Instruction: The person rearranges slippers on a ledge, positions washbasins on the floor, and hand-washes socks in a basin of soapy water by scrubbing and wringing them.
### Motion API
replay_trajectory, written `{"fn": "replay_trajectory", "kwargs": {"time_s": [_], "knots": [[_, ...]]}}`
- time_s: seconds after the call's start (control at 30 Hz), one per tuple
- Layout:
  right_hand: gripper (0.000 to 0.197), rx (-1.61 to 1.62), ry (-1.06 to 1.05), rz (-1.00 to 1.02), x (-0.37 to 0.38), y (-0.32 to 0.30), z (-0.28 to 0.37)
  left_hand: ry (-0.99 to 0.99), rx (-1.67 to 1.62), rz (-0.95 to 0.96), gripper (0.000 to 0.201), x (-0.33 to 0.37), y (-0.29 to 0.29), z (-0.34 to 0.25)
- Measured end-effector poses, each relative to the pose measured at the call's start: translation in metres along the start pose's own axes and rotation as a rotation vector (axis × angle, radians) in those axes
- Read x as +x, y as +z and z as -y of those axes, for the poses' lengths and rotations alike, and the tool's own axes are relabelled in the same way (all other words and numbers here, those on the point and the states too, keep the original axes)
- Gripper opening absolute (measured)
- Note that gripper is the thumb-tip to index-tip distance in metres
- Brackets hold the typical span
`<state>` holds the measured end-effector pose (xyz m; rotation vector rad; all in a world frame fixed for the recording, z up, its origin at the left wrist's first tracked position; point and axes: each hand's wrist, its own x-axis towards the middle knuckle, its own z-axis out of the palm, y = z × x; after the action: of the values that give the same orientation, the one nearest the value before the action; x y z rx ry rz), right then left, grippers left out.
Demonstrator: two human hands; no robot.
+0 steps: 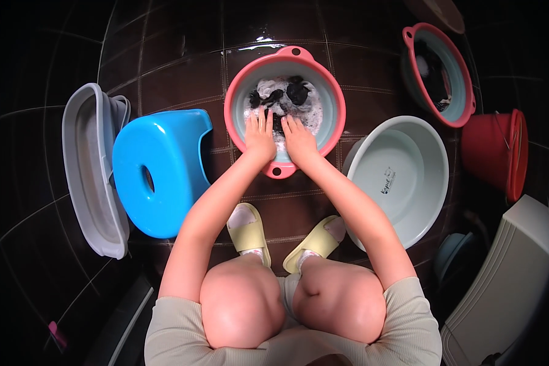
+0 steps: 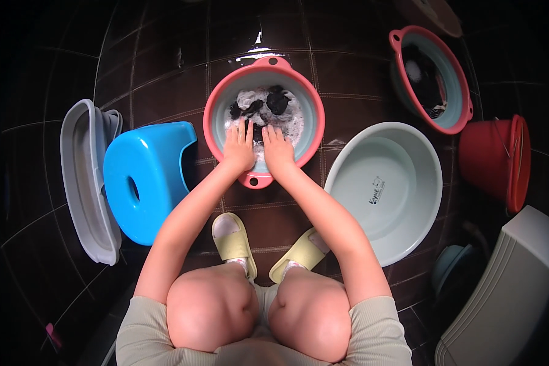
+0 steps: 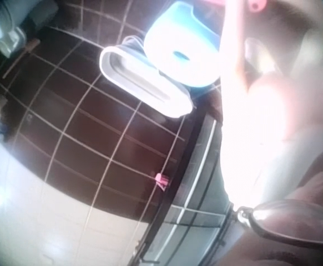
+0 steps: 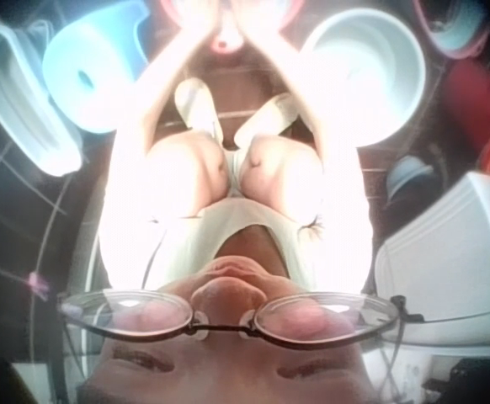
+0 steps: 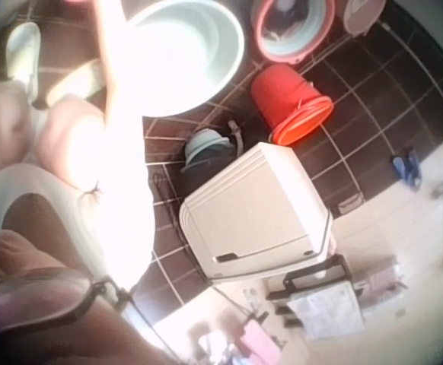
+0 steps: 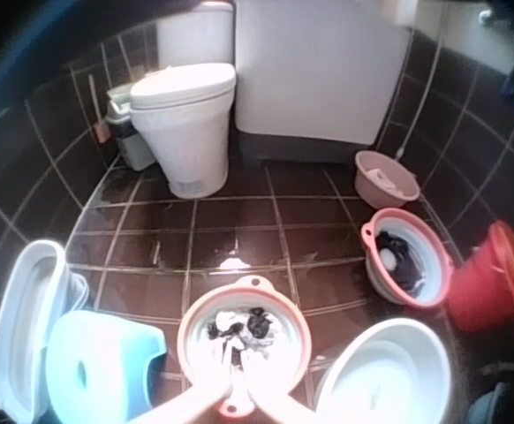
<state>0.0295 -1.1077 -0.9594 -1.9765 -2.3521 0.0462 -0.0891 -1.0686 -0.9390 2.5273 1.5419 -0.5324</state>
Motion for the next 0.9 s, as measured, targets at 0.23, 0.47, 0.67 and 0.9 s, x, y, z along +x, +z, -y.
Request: {"fn": "replay_trajectory", "kwargs": {"time_s": [0.23, 0.47, 0.67, 0.9], "knots": [[0.008, 0.13, 0.067, 0.045, 0.019, -0.017, 0.004, 0.027, -0.045, 0.063, 0.076, 0.003, 0.011, 0.008], [0.02, 0.966, 0.423, 0.105, 0.024, -0.032, -0.034, 0.017, -0.509, 0.166, 0.097, 0.009, -0.008, 0.013], [0.022, 0.81, 0.383, 0.125, 0.031, -0.075, -0.037, 0.012, -0.729, 0.076, 0.055, 0.011, 0.002, 0.028], [0.018, 1.686, 0.535, 0.246, 0.039, -0.09, -0.034, 0.102, -1.152, 0.131, 0.048, 0.008, 0.001, 0.022]]}}
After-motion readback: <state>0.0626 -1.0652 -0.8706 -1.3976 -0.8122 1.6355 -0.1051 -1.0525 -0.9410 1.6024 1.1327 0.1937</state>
